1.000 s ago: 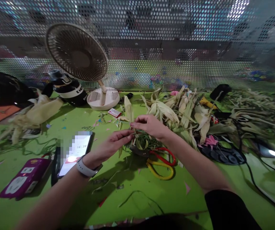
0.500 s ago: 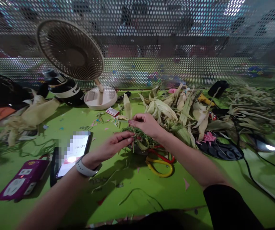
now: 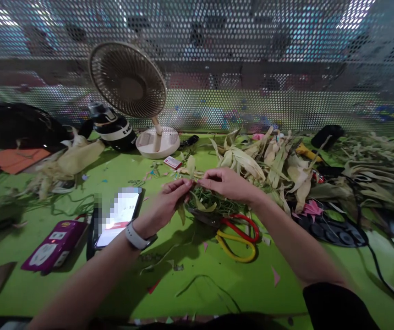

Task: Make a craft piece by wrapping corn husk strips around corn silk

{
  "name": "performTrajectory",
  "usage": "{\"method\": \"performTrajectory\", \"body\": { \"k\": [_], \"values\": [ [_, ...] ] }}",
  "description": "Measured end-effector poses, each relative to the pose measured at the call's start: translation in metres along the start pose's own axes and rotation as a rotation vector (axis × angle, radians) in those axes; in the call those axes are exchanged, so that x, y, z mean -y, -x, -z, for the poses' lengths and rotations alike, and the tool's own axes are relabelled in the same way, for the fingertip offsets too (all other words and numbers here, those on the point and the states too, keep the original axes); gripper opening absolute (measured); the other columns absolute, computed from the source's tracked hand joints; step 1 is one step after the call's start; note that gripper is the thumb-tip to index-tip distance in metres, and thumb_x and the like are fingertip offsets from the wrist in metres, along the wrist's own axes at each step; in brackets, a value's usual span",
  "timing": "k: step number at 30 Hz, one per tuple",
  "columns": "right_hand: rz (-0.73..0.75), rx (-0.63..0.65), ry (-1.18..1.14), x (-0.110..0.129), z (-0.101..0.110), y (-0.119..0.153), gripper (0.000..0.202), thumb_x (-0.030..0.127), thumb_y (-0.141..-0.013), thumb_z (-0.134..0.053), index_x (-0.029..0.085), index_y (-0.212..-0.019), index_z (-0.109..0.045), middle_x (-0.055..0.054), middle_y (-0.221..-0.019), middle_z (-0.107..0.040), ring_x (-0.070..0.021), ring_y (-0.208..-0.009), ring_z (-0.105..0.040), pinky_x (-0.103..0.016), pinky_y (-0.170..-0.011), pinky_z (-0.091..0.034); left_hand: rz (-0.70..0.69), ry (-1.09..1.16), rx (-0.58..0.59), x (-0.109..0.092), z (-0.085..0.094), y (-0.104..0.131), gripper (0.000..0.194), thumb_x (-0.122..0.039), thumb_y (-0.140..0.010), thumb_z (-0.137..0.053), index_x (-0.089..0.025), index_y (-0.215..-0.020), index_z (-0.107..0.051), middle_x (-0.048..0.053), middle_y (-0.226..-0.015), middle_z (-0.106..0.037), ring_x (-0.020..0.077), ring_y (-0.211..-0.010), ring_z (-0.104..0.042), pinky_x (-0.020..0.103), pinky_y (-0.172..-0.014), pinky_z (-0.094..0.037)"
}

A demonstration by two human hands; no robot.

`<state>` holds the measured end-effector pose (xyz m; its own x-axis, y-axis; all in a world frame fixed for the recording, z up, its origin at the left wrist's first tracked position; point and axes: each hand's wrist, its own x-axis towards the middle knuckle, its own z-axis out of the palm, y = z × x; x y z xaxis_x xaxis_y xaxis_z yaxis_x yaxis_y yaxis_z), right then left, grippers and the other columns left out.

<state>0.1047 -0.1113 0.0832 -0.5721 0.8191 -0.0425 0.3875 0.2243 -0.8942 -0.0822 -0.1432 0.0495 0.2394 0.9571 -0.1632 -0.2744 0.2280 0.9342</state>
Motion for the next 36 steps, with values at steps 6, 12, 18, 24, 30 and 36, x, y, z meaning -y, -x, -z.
{"method": "performTrajectory", "body": {
  "k": [6,12,18,24,30,36],
  "values": [
    [0.061,-0.096,0.048,-0.002,-0.004,-0.002,0.036,0.048,-0.086,-0.05,0.017,-0.067,-0.052,0.003,-0.062,-0.04,-0.0099,-0.059,-0.036,-0.024,-0.055,-0.029,-0.036,-0.021,0.06,0.001,0.001,0.001,0.024,-0.039,-0.073,-0.072,-0.016,-0.067,-0.064,-0.005,-0.056,-0.049,0.0051,-0.051,-0.038,0.02,-0.05,-0.03],
    [0.116,-0.164,0.057,-0.003,-0.013,-0.004,0.039,0.047,-0.089,-0.047,0.018,-0.064,-0.045,0.005,-0.06,-0.035,-0.0087,-0.057,-0.032,-0.023,-0.054,-0.027,-0.041,-0.005,0.044,0.002,0.0,0.002,0.027,-0.035,-0.071,-0.073,-0.015,-0.062,-0.057,-0.005,-0.055,-0.047,0.0045,-0.051,-0.037,0.019,-0.049,-0.028],
    [0.123,-0.184,0.126,-0.005,-0.013,-0.006,0.04,0.048,-0.091,-0.044,0.017,-0.064,-0.047,0.004,-0.059,-0.039,-0.0097,-0.057,-0.037,-0.024,-0.055,-0.031,-0.045,-0.014,0.063,0.005,0.001,0.002,0.028,-0.034,-0.071,-0.073,-0.015,-0.061,-0.056,-0.006,-0.052,-0.049,0.0039,-0.048,-0.038,0.018,-0.049,-0.029],
    [0.4,-0.649,0.548,0.01,-0.016,0.008,0.019,0.036,-0.09,-0.051,0.019,-0.085,-0.057,-0.008,-0.091,-0.06,-0.0212,-0.092,-0.053,-0.035,-0.084,-0.039,-0.092,0.149,0.028,0.006,0.0,-0.003,0.025,-0.037,-0.068,-0.076,-0.017,-0.079,-0.065,-0.003,-0.07,-0.064,0.007,-0.064,-0.057,0.018,-0.063,-0.044],
    [0.18,-0.316,0.531,0.018,-0.012,0.015,0.016,0.026,-0.089,-0.047,0.017,-0.089,-0.06,-0.007,-0.089,-0.064,-0.0193,-0.084,-0.056,-0.033,-0.075,-0.041,-0.067,0.285,-0.046,0.006,0.0,-0.004,0.018,-0.029,-0.068,-0.076,-0.018,-0.08,-0.068,-0.002,-0.081,-0.069,0.0095,-0.077,-0.063,0.02,-0.075,-0.047],
    [-0.018,-0.081,0.243,0.011,-0.009,0.009,0.02,0.029,-0.089,-0.045,0.02,-0.095,-0.061,-0.004,-0.095,-0.066,-0.0172,-0.086,-0.058,-0.029,-0.075,-0.041,-0.052,0.289,-0.048,0.007,0.002,-0.003,0.017,-0.021,-0.065,-0.076,-0.018,-0.08,-0.069,-0.002,-0.082,-0.068,0.0108,-0.08,-0.062,0.02,-0.078,-0.046]
  ]
}}
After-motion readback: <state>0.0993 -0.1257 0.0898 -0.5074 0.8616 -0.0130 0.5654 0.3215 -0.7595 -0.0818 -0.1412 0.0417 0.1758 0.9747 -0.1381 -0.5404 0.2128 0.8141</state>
